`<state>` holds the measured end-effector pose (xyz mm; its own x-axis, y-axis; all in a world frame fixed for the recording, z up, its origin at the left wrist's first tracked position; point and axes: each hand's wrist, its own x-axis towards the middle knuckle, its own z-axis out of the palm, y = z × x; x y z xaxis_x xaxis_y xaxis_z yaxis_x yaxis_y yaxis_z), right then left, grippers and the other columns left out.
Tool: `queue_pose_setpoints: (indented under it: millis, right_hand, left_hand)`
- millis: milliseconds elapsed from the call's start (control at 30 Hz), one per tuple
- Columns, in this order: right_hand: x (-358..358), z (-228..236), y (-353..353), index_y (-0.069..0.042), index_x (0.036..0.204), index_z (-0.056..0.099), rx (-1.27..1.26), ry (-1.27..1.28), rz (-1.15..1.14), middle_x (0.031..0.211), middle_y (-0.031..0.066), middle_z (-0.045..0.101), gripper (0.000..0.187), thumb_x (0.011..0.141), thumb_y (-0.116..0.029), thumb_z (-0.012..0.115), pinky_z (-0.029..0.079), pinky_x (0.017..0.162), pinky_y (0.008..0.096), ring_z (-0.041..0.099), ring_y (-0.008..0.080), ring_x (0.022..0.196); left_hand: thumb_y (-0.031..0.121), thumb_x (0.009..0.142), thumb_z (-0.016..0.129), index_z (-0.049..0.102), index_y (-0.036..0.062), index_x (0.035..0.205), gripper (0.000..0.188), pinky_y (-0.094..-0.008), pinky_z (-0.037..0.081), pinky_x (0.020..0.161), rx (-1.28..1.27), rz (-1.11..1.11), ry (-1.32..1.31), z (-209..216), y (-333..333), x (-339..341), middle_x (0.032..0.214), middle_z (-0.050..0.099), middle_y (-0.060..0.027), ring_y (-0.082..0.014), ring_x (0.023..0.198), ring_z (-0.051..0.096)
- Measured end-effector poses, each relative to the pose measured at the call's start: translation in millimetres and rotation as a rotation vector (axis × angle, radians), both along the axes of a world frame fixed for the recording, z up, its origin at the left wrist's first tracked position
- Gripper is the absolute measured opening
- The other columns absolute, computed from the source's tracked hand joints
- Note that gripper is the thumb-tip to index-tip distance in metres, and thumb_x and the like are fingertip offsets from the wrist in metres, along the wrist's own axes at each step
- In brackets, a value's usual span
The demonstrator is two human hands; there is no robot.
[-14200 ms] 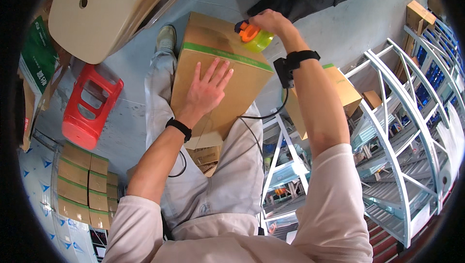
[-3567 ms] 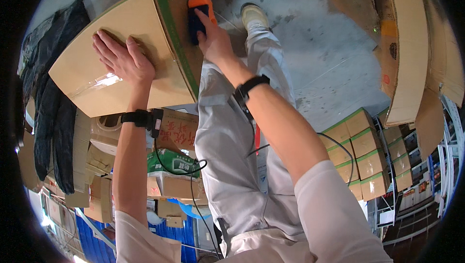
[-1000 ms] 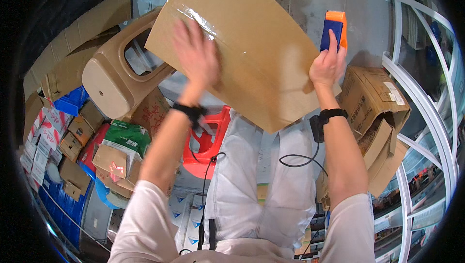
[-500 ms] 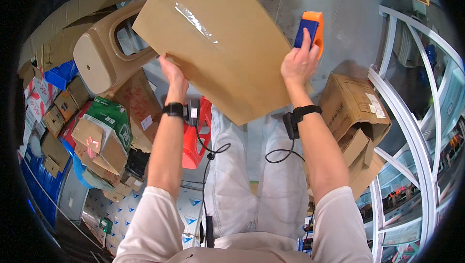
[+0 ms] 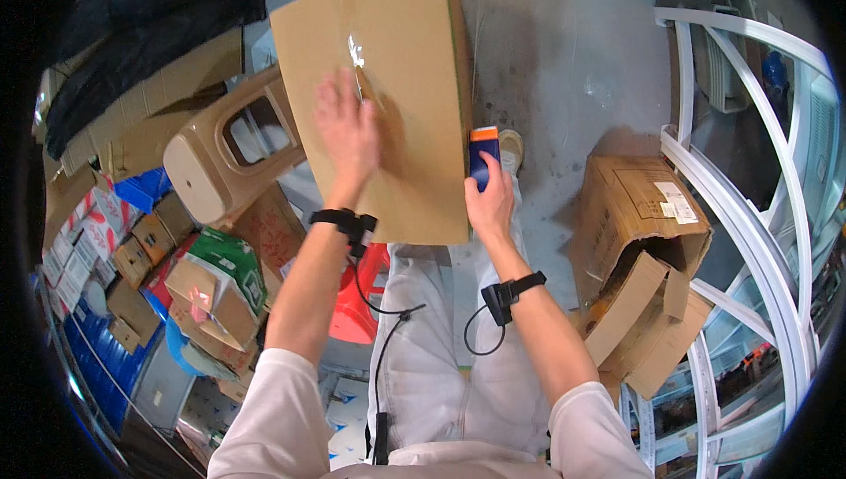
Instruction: The person picks up a flat cardboard sheet, folds it into a box shape, and uses a tape dispenser to seal the bottom flaps.
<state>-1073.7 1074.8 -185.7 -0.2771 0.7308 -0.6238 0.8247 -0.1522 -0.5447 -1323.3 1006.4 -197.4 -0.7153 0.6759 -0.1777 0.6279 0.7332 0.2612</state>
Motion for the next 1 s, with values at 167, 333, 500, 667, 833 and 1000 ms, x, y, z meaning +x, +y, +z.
queue_pose_setpoints:
  millis: [167,333,500,667,833,1000]
  right_hand:
    - [9,15,26,-0.016,0.133,0.062,0.023,0.168,-0.079,0.107,0.0153,0.071,0.049,0.085,-0.019,0.074,0.052,0.091,0.0442,0.067,0.0345,0.1]
    - [50,33,96,-0.016,0.134,0.06,-0.038,0.079,-0.081,0.113,0.0153,0.071,0.052,0.085,-0.019,0.076,0.052,0.094,0.044,0.067,0.0352,0.105]
    - [46,48,115,-0.015,0.133,0.061,-0.103,0.124,-0.101,0.118,0.0145,0.07,0.051,0.084,-0.015,0.075,0.051,0.097,0.0434,0.066,0.0343,0.112]
    - [-5,91,128,-0.008,0.143,0.054,-0.12,0.285,-0.191,0.13,0.0147,0.066,0.061,0.085,-0.014,0.072,0.048,0.104,0.0378,0.063,0.0249,0.119]
    - [-68,111,137,0.005,0.154,0.039,-0.476,0.744,-0.305,0.148,0.0121,0.052,0.085,0.08,-0.019,0.074,0.035,0.116,0.032,0.049,0.0196,0.136]
    - [-158,138,123,0.005,0.154,0.039,-0.82,0.765,-0.315,0.149,0.0114,0.051,0.085,0.078,-0.017,0.072,0.034,0.119,0.032,0.048,0.0192,0.139]
  left_hand:
    - [0.04,0.104,0.046,0.019,0.0119,0.166,0.073,-0.0591,0.012,0.125,-0.125,0.025,0.088,-10,10,14,0.173,0.011,-0.0185,-0.0403,0.159,0.01]
    - [0.041,0.101,0.049,0.018,0.0095,0.166,0.079,-0.0585,0.013,0.125,-0.123,0.016,0.009,-4,17,17,0.172,0.013,-0.0186,-0.0398,0.159,0.011]
    - [0.039,0.096,0.058,0.021,0.0119,0.166,0.083,-0.0559,0.017,0.125,-0.128,0.106,-0.014,2,3,12,0.172,0.018,-0.014,-0.0376,0.158,0.016]
    - [0.038,0.092,0.065,0.028,0.0142,0.164,0.085,-0.0518,0.026,0.12,-0.093,0.036,0.013,11,5,2,0.17,0.026,-0.0121,-0.035,0.156,0.024]
    - [0.038,0.09,0.067,0.029,0.0141,0.164,0.087,-0.0528,0.026,0.117,-0.052,0.003,-0.102,18,6,5,0.17,0.023,-0.0129,-0.0357,0.156,0.021]
    - [0.033,0.093,0.065,0.037,0.0103,0.16,0.076,-0.0485,0.032,0.115,0.053,0.008,-0.53,43,-15,-37,0.164,0.035,-0.0159,-0.0348,0.151,0.032]
